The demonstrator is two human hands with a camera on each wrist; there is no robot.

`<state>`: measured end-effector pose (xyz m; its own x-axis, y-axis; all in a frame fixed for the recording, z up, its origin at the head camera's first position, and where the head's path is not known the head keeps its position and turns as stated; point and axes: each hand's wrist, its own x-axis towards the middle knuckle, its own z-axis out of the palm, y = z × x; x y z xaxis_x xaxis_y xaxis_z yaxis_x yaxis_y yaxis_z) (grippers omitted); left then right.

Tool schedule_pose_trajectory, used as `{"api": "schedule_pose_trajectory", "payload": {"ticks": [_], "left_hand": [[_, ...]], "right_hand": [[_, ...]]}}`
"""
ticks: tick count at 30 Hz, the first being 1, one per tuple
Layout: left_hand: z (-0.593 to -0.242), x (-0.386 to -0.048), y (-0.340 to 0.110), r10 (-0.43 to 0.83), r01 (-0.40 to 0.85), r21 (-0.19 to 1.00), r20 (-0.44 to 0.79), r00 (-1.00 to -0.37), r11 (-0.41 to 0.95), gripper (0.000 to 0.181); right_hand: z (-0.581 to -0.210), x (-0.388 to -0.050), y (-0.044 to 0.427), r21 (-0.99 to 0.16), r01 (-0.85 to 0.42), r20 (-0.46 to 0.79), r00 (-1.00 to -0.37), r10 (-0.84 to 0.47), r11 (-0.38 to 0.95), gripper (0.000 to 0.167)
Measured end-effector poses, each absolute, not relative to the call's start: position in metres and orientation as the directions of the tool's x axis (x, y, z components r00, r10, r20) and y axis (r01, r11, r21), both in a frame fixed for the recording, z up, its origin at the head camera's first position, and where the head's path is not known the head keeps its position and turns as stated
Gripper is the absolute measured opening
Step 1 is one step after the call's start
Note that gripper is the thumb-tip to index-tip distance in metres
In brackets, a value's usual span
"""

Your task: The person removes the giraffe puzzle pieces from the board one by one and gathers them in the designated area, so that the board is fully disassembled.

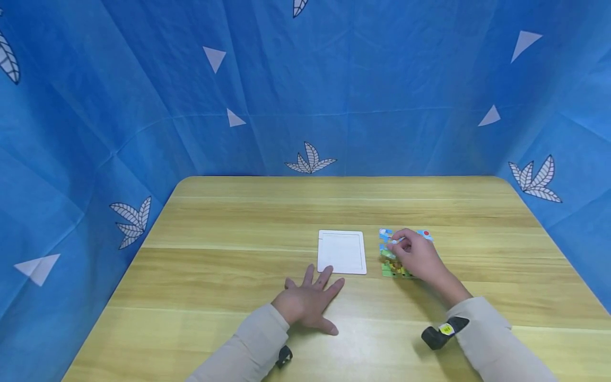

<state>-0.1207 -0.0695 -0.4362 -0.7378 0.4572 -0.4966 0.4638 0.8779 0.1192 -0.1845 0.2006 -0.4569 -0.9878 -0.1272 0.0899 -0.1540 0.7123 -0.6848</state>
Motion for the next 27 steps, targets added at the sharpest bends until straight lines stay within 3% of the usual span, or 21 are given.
{"api": "schedule_pose_trajectory", "payload": {"ticks": [12,27], "left_hand": [[-0.436,-0.121,-0.070,0.460,0.467,0.119,-0.495,-0.737,0.876,0.102],[-0.434,-0.120,-0.070,0.458,0.460,0.127,-0.497,-0.737,0.879,0.102]], "right_hand": [[-0.462,-0.170,0.232,-0.654,-0.125,0.122,-0.991,-0.059,0.746,0.021],[-0.468,-0.153,0.261,-0.620,-0.020,0.031,-1.000,0.000,0.784,0.030]]}}
